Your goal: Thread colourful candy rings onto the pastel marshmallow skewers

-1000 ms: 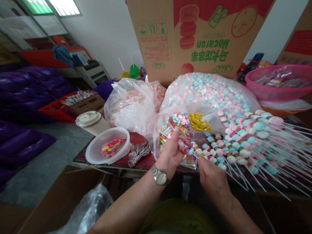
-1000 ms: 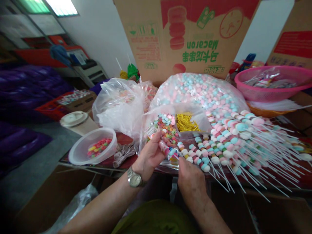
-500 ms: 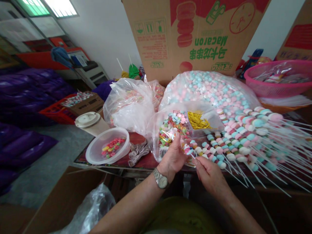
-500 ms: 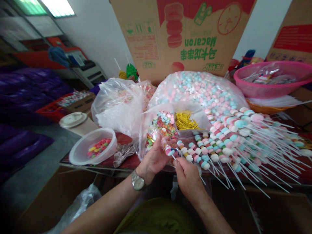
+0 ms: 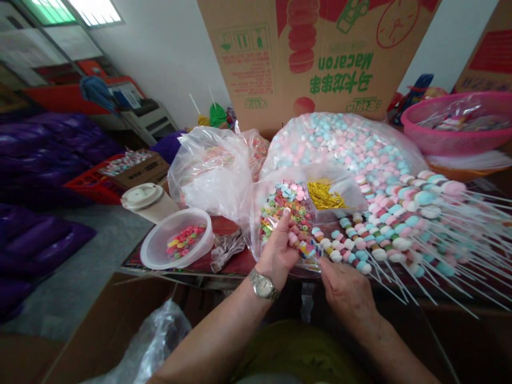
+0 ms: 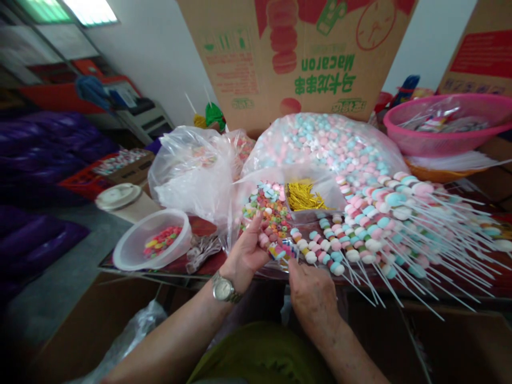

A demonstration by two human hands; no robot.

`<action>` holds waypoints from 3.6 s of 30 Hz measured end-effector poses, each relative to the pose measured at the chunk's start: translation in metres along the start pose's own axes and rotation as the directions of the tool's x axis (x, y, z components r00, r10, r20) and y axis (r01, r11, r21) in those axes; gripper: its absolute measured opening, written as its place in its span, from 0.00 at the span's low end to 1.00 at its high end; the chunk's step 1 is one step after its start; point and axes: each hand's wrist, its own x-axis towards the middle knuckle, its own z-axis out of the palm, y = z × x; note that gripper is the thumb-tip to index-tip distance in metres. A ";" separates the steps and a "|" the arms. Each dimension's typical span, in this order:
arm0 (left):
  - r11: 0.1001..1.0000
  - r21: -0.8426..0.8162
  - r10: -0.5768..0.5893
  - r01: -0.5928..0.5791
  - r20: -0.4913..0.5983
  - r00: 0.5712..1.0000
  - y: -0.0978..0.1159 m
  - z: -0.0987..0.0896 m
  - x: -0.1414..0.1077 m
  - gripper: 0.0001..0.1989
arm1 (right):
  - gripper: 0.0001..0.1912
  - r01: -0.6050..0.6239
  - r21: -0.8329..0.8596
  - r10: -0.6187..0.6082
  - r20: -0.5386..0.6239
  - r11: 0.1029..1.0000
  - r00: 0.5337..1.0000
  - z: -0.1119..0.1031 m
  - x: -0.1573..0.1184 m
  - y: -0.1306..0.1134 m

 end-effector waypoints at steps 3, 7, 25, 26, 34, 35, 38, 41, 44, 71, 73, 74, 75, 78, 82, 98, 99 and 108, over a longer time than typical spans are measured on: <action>0.999 -0.033 -0.026 0.029 0.086 0.996 -0.004 -0.002 0.001 0.19 | 0.17 -0.010 -0.029 0.010 -0.022 1.000 1.000 0.001 -0.001 -0.007; 0.996 -0.034 -0.076 0.084 0.202 0.976 -0.011 -0.002 -0.001 0.20 | 0.18 -0.140 0.273 0.129 0.058 0.952 0.990 -0.007 0.007 -0.015; 0.994 0.090 0.049 -0.066 0.174 0.983 -0.056 -0.009 -0.011 0.17 | 0.17 -0.366 0.150 0.347 0.137 0.918 0.928 -0.004 0.024 -0.026; 0.992 0.119 0.023 -0.044 0.172 0.985 -0.062 -0.011 -0.014 0.18 | 0.16 -0.400 0.127 0.380 0.157 0.908 0.912 -0.004 0.027 -0.025; 0.962 0.251 -0.208 0.111 0.400 0.893 -0.053 -0.040 -0.018 0.23 | 0.16 -0.364 0.219 0.327 0.185 0.906 0.927 -0.008 0.024 -0.003; 0.974 0.211 -0.168 0.087 0.408 0.897 -0.045 -0.038 -0.015 0.22 | 0.16 -0.339 0.254 0.304 0.169 0.906 0.938 -0.009 0.023 -0.003; 0.994 0.110 -0.016 -0.027 0.371 0.928 -0.025 -0.025 -0.008 0.13 | 0.16 -0.253 0.375 0.228 0.109 0.892 0.967 -0.009 0.019 -0.006; 0.988 0.094 0.085 -0.121 0.319 0.944 -0.017 -0.013 -0.010 0.09 | 0.18 -0.211 0.358 0.192 0.089 0.910 0.977 -0.008 0.017 -0.011; 0.990 0.099 0.073 -0.105 0.280 0.957 -0.029 -0.010 -0.012 0.11 | 0.18 -0.245 0.208 0.221 0.132 0.947 0.966 -0.005 0.020 -0.018; 0.438 0.800 -0.044 -0.409 0.474 0.880 0.001 -0.040 -0.035 0.22 | 0.15 -0.232 0.558 0.135 0.210 0.797 0.968 -0.051 0.066 0.027; 0.568 0.773 -0.046 -0.282 0.372 0.927 -0.001 -0.038 -0.033 0.22 | 0.20 -0.377 0.651 0.288 0.244 0.659 0.926 -0.039 0.058 0.021; 0.599 0.761 -0.048 -0.250 0.346 0.937 -0.003 -0.037 -0.032 0.22 | 0.20 -0.407 0.688 0.293 0.284 0.601 0.913 -0.034 0.055 0.017; 0.610 0.757 -0.043 -0.236 0.329 0.943 -0.004 -0.037 -0.031 0.22 | 0.17 -0.413 0.716 0.268 0.314 0.563 0.911 -0.028 0.052 0.013; 0.584 0.779 -0.019 -0.230 0.297 0.955 -0.008 -0.037 -0.031 0.22 | 0.12 -0.340 0.737 0.188 0.284 0.584 0.940 -0.016 0.047 0.005; 0.590 0.751 -0.110 -0.297 0.439 0.892 -0.002 -0.039 -0.033 0.19 | 0.13 -0.190 0.596 0.173 0.087 0.780 0.981 -0.010 0.043 0.002; 0.410 0.759 -0.007 -0.507 0.558 0.830 0.038 -0.023 -0.039 0.07 | 0.13 -0.254 0.580 0.344 -0.048 0.774 0.938 -0.050 0.060 0.010; 0.419 0.752 0.000 -0.508 0.560 0.829 0.038 -0.023 -0.039 0.06 | 0.13 -0.282 0.620 0.313 0.061 0.732 0.948 -0.047 0.059 0.007; 0.526 0.709 -0.036 -0.469 0.570 0.821 0.015 -0.039 -0.044 0.11 | 0.15 -0.514 0.812 0.386 0.396 0.277 0.834 -0.013 0.060 -0.017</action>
